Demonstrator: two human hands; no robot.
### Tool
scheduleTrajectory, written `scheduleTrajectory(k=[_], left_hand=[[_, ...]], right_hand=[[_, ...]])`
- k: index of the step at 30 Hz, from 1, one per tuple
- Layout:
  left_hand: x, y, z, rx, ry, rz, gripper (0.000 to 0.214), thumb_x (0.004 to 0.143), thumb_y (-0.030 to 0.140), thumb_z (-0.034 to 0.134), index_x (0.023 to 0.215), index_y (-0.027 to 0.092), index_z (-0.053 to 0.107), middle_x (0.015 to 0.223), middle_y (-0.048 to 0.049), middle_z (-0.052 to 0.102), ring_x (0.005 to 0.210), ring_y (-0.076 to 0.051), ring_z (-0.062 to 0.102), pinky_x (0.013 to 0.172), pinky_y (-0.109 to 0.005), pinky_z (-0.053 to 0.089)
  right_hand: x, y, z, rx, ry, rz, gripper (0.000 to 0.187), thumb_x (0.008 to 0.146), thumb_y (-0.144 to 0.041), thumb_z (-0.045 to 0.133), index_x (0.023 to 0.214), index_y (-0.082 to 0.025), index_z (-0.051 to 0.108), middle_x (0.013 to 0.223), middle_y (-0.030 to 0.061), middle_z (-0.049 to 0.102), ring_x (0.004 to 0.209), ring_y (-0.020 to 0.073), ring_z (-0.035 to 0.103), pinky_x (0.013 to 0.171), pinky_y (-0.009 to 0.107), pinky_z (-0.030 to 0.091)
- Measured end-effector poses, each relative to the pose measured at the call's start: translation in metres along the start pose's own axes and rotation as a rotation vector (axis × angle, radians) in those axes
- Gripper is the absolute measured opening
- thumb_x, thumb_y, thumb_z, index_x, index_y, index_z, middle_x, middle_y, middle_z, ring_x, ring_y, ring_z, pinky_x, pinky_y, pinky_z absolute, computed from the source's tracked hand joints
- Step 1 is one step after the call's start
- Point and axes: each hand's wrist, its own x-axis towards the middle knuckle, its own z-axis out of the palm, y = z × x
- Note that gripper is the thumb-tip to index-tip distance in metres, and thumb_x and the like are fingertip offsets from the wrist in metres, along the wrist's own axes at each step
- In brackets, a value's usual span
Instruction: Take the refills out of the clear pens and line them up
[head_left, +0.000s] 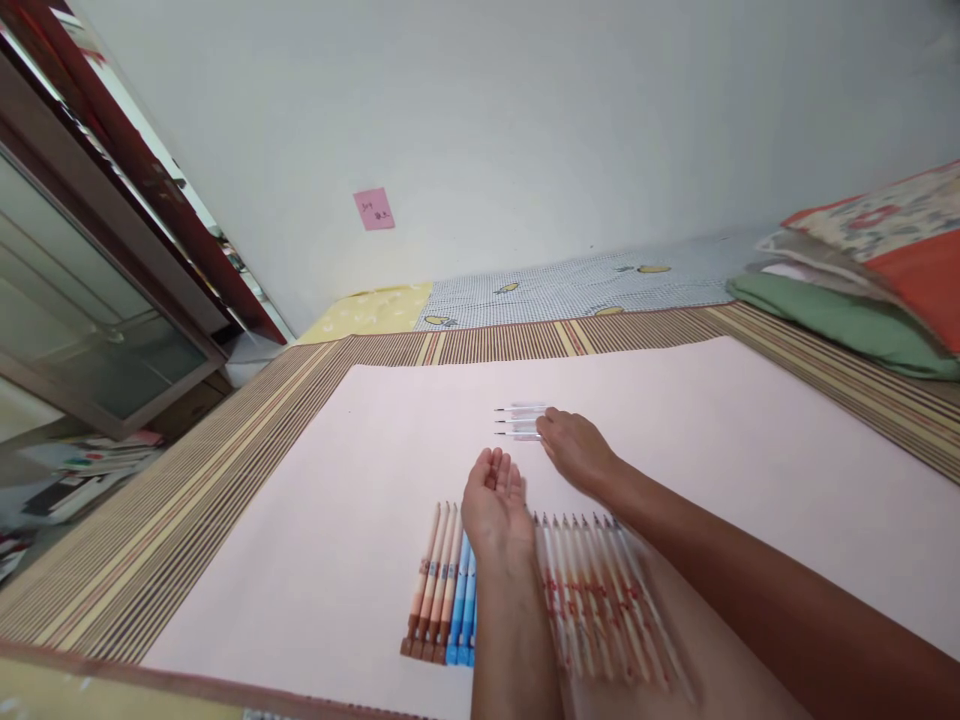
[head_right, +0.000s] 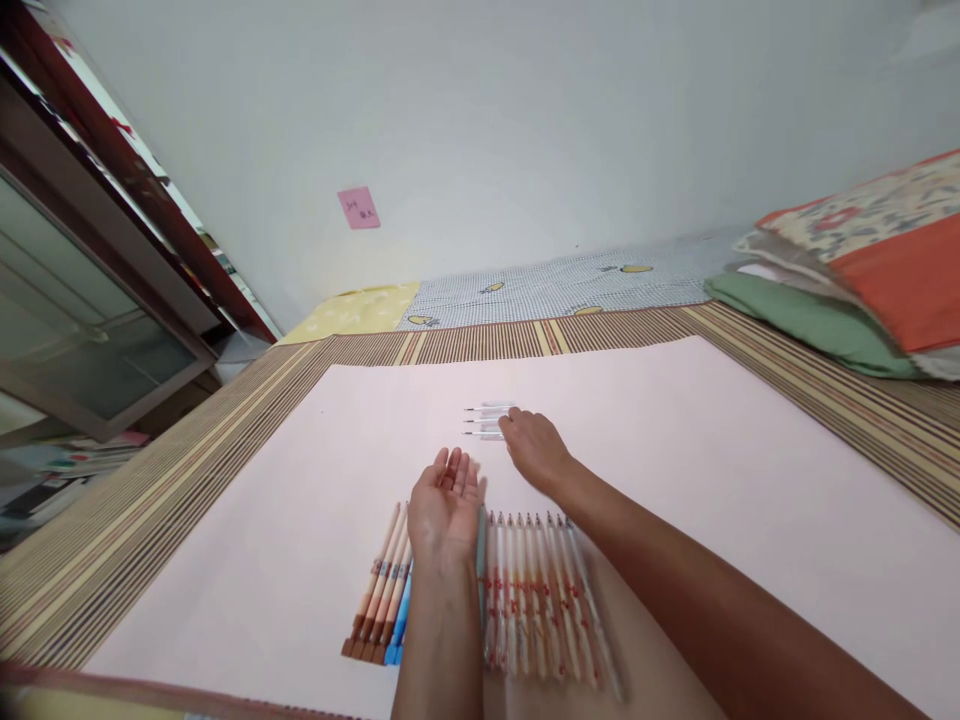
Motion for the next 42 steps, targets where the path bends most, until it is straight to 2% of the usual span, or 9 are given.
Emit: scheduleTrajectory(k=[6,10,14,30,37,42], left_hand=[[-0.001,-0.002,0.001,0.0,-0.008,-0.003,0.011,0.088,0.014,0.056,0.085,0.015,0.066,0.102,-0.0089,0.066,0.084,-0.011,0.066,0.073,-0.021,0.054],[-0.001,-0.003,0.0,-0.004,-0.013,-0.002,0.01,0.087,0.012,0.057,0.084,0.015,0.066,0.1,-0.0092,0.066,0.084,-0.012,0.066,0.074,-0.021,0.054],[-0.001,-0.003,0.001,-0.012,-0.01,-0.004,0.01,0.088,0.013,0.056,0.085,0.014,0.066,0.1,-0.0092,0.066,0.083,-0.012,0.066,0.073,-0.021,0.054],[-0.002,-0.003,0.0,-0.011,-0.006,-0.012,0.01,0.089,0.014,0.056,0.087,0.014,0.066,0.099,-0.0078,0.066,0.081,-0.011,0.066,0.072,-0.02,0.054],[-0.002,-0.003,0.001,-0.005,-0.012,-0.022,0.01,0.09,0.014,0.056,0.086,0.014,0.066,0.098,-0.0076,0.067,0.081,-0.011,0.066,0.072,-0.02,0.054],[0.0,-0.004,0.0,-0.014,-0.011,-0.021,0.009,0.089,0.015,0.057,0.085,0.014,0.066,0.1,-0.0078,0.066,0.082,-0.011,0.067,0.072,-0.02,0.054]], right_hand=[[-0.004,0.001,-0.004,0.02,0.003,-0.011,0.012,0.092,-0.013,0.054,0.099,-0.015,0.063,0.106,0.012,0.065,0.095,0.0236,0.06,0.079,0.032,0.038],[-0.006,0.003,-0.009,0.067,-0.027,0.009,0.012,0.093,-0.016,0.053,0.094,-0.016,0.064,0.103,0.01,0.065,0.086,0.0209,0.061,0.071,0.031,0.036],[-0.006,0.001,-0.009,0.105,-0.035,0.041,0.019,0.097,-0.017,0.047,0.09,-0.017,0.065,0.101,0.0078,0.065,0.079,0.0179,0.06,0.066,0.03,0.033],[-0.008,-0.001,-0.001,0.04,0.037,0.001,0.019,0.097,-0.014,0.048,0.087,-0.016,0.064,0.096,0.0072,0.064,0.078,0.0183,0.056,0.069,0.032,0.031],[-0.01,0.001,0.004,0.232,0.14,0.077,0.01,0.092,-0.015,0.055,0.085,-0.017,0.062,0.092,0.0048,0.06,0.074,0.0157,0.052,0.069,0.028,0.032],[-0.008,0.005,0.009,0.339,0.147,0.114,0.01,0.089,-0.014,0.056,0.081,-0.018,0.061,0.088,0.0024,0.057,0.072,0.0138,0.051,0.066,0.026,0.033]])
